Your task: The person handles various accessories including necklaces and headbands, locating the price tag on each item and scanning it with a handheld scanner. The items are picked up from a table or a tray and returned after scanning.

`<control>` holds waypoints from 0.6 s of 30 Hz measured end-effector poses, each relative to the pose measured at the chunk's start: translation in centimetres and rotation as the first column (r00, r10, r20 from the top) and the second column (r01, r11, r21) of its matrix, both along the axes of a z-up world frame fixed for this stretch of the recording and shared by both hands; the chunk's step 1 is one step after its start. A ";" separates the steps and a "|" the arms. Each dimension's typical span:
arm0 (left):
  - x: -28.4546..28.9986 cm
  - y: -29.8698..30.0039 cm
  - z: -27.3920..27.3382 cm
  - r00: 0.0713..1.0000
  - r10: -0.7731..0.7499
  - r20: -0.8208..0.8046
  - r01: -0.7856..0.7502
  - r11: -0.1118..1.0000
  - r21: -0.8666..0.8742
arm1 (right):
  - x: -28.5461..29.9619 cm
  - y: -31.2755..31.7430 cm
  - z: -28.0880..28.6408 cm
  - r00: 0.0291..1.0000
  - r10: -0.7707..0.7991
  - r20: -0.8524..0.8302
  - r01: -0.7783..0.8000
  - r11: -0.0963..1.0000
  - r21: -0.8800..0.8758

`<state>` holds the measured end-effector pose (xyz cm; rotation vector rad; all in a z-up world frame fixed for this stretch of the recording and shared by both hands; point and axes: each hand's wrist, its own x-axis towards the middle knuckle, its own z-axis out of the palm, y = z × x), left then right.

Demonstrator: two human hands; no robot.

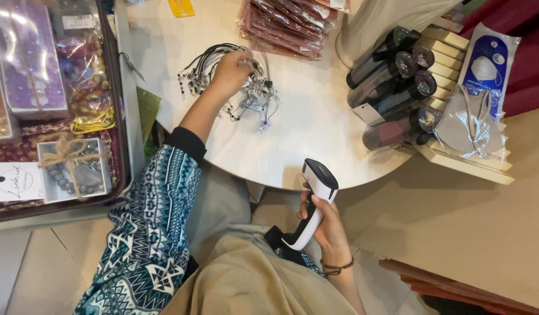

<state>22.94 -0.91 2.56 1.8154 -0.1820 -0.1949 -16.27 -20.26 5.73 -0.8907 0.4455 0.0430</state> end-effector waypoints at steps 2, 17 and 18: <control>1.0 0.7 -3.7 0.998 0.041 0.055 -0.048 0.989 0.143 | -0.1 0.1 0.0 1.000 0.009 -0.004 -0.009 1.000 -0.001; -12.6 -8.3 -1.3 0.941 -0.212 0.263 -0.032 0.719 0.694 | 1.1 0.4 -2.6 0.996 0.047 0.079 -0.041 0.996 -0.076; -12.4 -9.3 -2.4 0.959 -0.187 0.213 -0.026 0.690 0.723 | 1.1 0.5 -2.5 0.995 0.045 0.085 -0.038 0.996 -0.077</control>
